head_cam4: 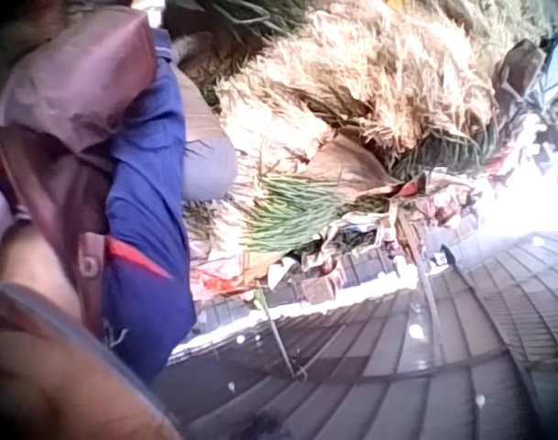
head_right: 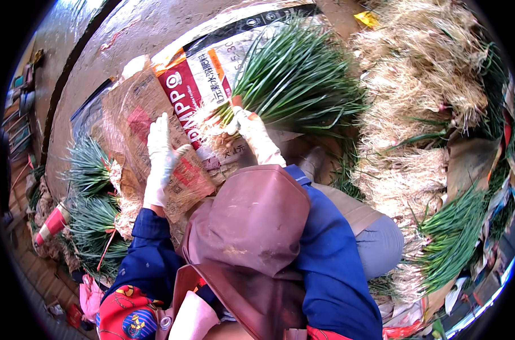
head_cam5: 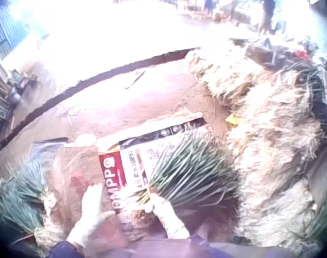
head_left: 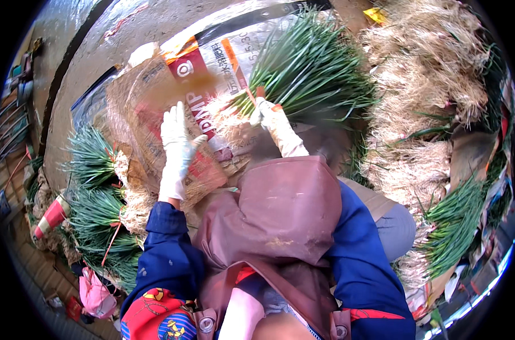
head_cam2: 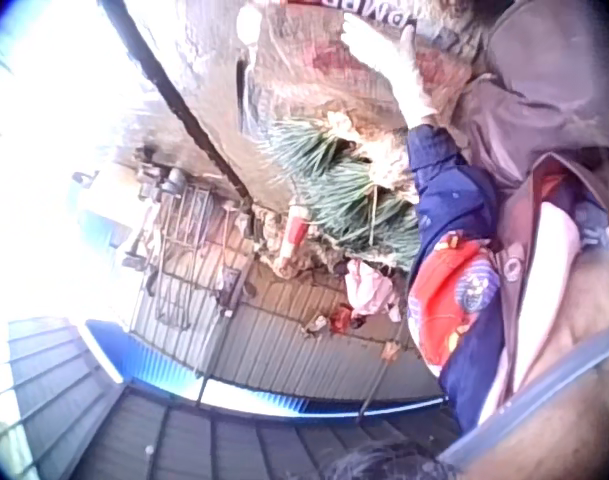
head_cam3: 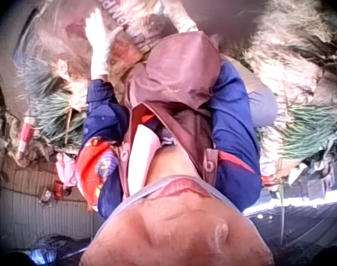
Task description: The person bundles chives by hand, ties them with a red string, and then clears the workspace before gathering more chives from a large pile to continue cleaning and bundling.
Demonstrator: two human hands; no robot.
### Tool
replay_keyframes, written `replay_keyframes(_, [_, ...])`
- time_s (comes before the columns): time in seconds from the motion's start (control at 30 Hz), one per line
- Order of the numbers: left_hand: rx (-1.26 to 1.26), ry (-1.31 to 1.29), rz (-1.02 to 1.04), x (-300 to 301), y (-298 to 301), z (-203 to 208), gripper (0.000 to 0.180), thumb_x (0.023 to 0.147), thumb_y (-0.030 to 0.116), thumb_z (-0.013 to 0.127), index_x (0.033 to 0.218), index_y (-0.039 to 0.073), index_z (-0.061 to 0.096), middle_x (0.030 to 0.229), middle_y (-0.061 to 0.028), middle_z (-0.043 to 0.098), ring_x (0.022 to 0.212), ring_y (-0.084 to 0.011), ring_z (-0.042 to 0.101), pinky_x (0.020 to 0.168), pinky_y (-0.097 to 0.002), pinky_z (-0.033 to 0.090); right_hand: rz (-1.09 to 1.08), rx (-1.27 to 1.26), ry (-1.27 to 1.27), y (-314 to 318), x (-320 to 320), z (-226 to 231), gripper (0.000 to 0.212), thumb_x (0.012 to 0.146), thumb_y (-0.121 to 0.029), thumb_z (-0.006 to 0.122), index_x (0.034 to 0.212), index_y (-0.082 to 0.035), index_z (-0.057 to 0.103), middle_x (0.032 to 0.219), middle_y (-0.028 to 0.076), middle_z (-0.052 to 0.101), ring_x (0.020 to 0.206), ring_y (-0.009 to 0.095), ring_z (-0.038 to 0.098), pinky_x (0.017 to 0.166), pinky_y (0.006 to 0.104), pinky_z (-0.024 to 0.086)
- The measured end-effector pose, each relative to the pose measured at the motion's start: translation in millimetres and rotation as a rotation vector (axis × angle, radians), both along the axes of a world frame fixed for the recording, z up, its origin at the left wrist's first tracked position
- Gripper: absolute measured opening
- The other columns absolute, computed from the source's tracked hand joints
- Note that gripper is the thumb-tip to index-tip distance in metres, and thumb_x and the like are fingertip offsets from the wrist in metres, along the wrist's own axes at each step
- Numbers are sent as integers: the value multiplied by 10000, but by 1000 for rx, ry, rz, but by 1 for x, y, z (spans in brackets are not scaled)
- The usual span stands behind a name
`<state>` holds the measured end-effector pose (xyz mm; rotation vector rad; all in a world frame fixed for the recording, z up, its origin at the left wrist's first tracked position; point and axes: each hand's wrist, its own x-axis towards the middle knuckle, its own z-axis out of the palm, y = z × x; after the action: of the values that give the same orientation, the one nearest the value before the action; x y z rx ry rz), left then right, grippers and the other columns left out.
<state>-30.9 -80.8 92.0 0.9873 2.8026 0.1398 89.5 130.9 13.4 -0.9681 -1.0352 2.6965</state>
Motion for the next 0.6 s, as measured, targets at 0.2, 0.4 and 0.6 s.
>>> replay_keyframes(0.2, [266, 78, -118, 59, 103, -19, 887, 575, 353, 789, 1264, -41, 393, 1221, -223, 467, 1143, -325, 465, 941, -429, 380, 49, 57, -77, -8, -10, 20, 200, 911, -209, 547, 836, -49, 641, 653, -34, 589, 523, 51, 479, 500, 188, 371])
replay_keyframes(0.4, [282, 10, -184, 74, 99, -34, 658, 619, 286, 755, 1134, -12, 473, 1058, -175, 497, 994, -296, 497, 841, -396, 405, 221, 346, -190, -6, -3, 29, 251, 884, -168, 581, 1064, 2, 618, 966, 14, 651, 821, 75, 552, 747, 220, 443])
replay_keyframes(0.6, [392, -46, -167, 56, 90, -29, 430, 664, 219, 721, 1004, 16, 554, 895, -127, 527, 846, -268, 529, 741, -364, 430, 35, 317, 49, 10, -10, 12, 280, 937, -203, 420, 809, -27, 596, 760, 44, 627, 619, 117, 546, 548, 242, 428])
